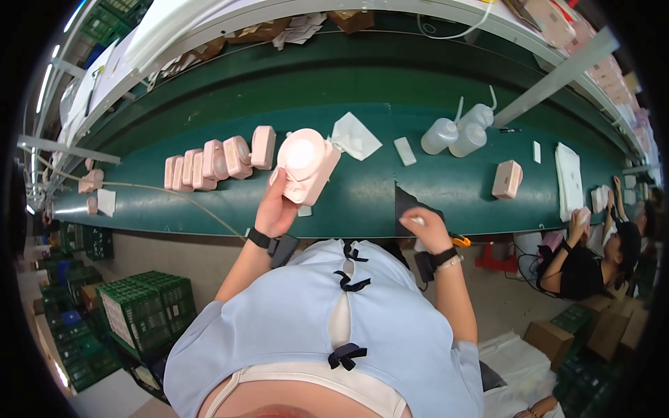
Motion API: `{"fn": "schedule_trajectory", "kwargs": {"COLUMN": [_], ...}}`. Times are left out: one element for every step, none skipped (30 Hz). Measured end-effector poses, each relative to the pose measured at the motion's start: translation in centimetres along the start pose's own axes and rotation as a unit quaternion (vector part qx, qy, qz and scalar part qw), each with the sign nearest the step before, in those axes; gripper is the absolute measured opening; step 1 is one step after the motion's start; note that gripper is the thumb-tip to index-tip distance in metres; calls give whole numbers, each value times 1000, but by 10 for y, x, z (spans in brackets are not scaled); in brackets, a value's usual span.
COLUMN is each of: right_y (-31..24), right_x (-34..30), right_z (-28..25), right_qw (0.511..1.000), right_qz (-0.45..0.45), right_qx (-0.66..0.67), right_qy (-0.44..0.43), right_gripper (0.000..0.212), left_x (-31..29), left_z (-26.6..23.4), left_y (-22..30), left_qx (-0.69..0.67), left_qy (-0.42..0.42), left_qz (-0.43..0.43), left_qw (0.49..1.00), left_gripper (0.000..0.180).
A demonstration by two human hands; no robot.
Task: The person picks up a pink device, blows air on it with a nozzle, and wipes the front and back with a cloth. They repeat this process with several devices, occasionally applying liquid from a bottle to the cloth.
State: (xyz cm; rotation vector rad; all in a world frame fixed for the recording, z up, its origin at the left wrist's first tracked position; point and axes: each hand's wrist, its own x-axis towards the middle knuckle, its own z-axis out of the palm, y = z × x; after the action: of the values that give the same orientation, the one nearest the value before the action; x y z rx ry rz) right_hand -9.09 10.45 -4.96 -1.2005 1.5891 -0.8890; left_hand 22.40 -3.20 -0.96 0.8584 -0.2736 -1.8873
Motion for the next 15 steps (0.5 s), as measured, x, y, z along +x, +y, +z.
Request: {"fn": "schedule_trajectory", "kwargs": {"right_y": [-27,-48,-66,-84,-95,-102,-109,-115,-121,-128,-134,-137,-135,-131,-129], "right_x": [9,17,23,28,34,40,45,49,52,56,59,60,60,60,62], "right_z": [4,9,13,18,23,31,38,42,43,42,40,39,38,37,36], "right_qw": [1000,999,999,994,984,985,975,961,962,951,937,920,921,921,920], "right_qz": [5,10,11,29,48,48,42,35,37,73,108,142,144,147,148], "right_qx": [12,25,25,79,134,134,182,230,229,260,291,321,321,330,339], "right_qy": [-19,-39,-32,-67,-103,-98,-124,-149,-143,-153,-163,-171,-166,-146,-128], "right_gripper": [17,18,18,21,24,24,28,31,31,33,36,38,38,38,39], "left_x": [2,4,4,4,4,7,8,11,13,15,18,22,24,24,23], "left_z": [7,12,17,21,23,23,21,19,19,20,22,24,26,29,33], "left_y": [-2,-4,-5,-5,-7,-10,-12,-16,-19,-20,-21,-21,-23,-25,-26], "left_qx": [120,121,198,270,338,337,413,482,543,541,554,563,569,566,575], "left_qy": [40,33,22,9,-2,-7,-11,-16,-22,-24,-53,-83,-112,-115,-159], "left_qz": [112,108,194,279,361,359,429,492,549,548,594,636,674,673,676], "left_qw": [986,986,961,922,869,870,804,725,635,638,581,521,458,461,433], "left_gripper": [50,50,52,55,58,58,59,61,63,63,60,57,54,54,53]}}
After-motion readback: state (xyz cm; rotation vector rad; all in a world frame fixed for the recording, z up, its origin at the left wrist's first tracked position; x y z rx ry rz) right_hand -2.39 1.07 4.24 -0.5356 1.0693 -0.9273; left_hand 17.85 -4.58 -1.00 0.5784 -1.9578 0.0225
